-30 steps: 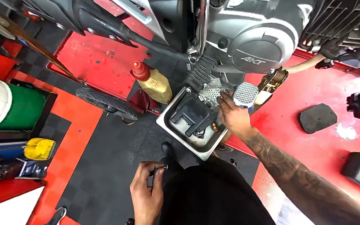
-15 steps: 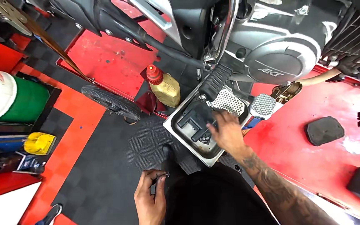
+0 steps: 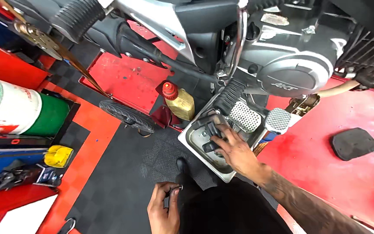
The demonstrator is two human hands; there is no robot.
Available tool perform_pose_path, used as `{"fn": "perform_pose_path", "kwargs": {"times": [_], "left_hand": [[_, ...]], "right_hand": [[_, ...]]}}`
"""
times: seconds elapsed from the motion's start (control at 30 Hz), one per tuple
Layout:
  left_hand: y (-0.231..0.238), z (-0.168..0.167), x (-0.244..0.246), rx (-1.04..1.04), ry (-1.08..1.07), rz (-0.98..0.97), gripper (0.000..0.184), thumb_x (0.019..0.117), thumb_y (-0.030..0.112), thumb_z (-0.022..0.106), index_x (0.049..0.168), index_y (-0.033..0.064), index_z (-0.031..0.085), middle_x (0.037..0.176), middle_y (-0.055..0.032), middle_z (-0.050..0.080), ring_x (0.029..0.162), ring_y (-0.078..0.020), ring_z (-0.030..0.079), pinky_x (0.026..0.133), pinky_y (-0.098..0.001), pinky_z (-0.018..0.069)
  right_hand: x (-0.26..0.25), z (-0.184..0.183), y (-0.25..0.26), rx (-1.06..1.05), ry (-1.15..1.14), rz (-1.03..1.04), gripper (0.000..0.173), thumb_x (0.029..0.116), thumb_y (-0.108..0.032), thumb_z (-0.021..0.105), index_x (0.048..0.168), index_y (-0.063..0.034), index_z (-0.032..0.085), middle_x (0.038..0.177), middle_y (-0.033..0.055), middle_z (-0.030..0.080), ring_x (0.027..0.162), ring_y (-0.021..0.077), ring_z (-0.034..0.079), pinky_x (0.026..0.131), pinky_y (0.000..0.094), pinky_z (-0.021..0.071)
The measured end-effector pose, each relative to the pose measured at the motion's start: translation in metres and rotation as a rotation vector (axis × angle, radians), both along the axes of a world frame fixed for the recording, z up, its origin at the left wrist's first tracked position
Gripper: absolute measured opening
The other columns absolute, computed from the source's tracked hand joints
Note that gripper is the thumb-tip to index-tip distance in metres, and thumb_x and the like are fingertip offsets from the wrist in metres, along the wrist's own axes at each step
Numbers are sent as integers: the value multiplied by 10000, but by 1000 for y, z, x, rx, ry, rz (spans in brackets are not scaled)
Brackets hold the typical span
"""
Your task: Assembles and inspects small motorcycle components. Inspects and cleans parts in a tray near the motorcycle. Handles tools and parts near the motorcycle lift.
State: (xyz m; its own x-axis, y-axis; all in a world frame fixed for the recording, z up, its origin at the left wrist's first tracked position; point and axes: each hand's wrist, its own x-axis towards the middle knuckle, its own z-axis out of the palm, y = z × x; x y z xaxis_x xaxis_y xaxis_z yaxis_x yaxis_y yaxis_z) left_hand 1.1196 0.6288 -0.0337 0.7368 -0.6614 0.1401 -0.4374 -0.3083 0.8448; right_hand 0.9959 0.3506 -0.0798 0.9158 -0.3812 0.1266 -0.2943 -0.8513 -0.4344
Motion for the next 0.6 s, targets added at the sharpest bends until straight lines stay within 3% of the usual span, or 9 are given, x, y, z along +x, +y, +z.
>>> {"fn": "perform_pose_path", "kwargs": {"times": [0.07, 0.23, 0.3, 0.4, 0.47, 0.53, 0.6], "left_hand": [[5, -5, -1, -8, 13, 23, 168, 1001, 227, 625, 1004, 89, 721, 979, -7, 673, 790, -68, 658, 665, -213, 594], [16, -10, -3, -25, 26, 30, 154, 995, 205, 632, 996, 81, 723, 976, -11, 673, 797, -67, 662, 681, -216, 602], [20, -7, -1, -11, 14, 34, 152, 997, 208, 633, 1006, 85, 721, 985, -6, 669, 814, -57, 660, 699, -210, 602], [32, -6, 3, -6, 3, 84, 148, 995, 195, 626, 1005, 80, 720, 990, -8, 674, 806, -58, 662, 694, -212, 603], [43, -8, 4, -1, 6, 137, 153, 995, 196, 625, 995, 76, 720, 977, -6, 671, 791, -57, 658, 683, -211, 601], [52, -11, 3, 7, 18, 185, 147, 990, 187, 625, 990, 74, 718, 965, -8, 667, 778, -58, 656, 673, -210, 598], [59, -13, 2, 8, 33, 215, 140, 990, 172, 618, 993, 66, 710, 965, -15, 667, 772, -62, 655, 667, -214, 597]], "right_hand": [[4, 15, -5, 16, -81, -38, 356, 957, -226, 690, 1312, -216, 666, 1561, 152, 431, 1429, 372, 429, 1083, 547, 469], [35, 16, -49, -103, 79, -8, 484, 936, -50, 667, 1391, -209, 618, 1458, 177, 556, 1312, 431, 540, 1061, 598, 460], [41, 15, -70, -106, 142, 15, 467, 967, -77, 637, 1413, -213, 608, 1356, 177, 627, 1242, 414, 598, 1019, 591, 496], [28, 21, -85, -94, 150, 41, 374, 984, -136, 660, 1356, -165, 637, 1213, 176, 671, 1104, 415, 659, 869, 609, 552], [13, 34, -76, -64, 78, 132, 374, 958, -110, 675, 1330, -127, 654, 1314, 167, 631, 1146, 395, 647, 887, 592, 558], [5, 52, -47, -36, 73, 229, 382, 945, -129, 641, 1326, -156, 648, 1549, 109, 483, 1315, 342, 572, 980, 547, 553], [15, 65, -4, -20, 64, 282, 342, 955, -172, 663, 1296, -186, 658, 1559, 90, 469, 1358, 318, 539, 993, 527, 553]]}}
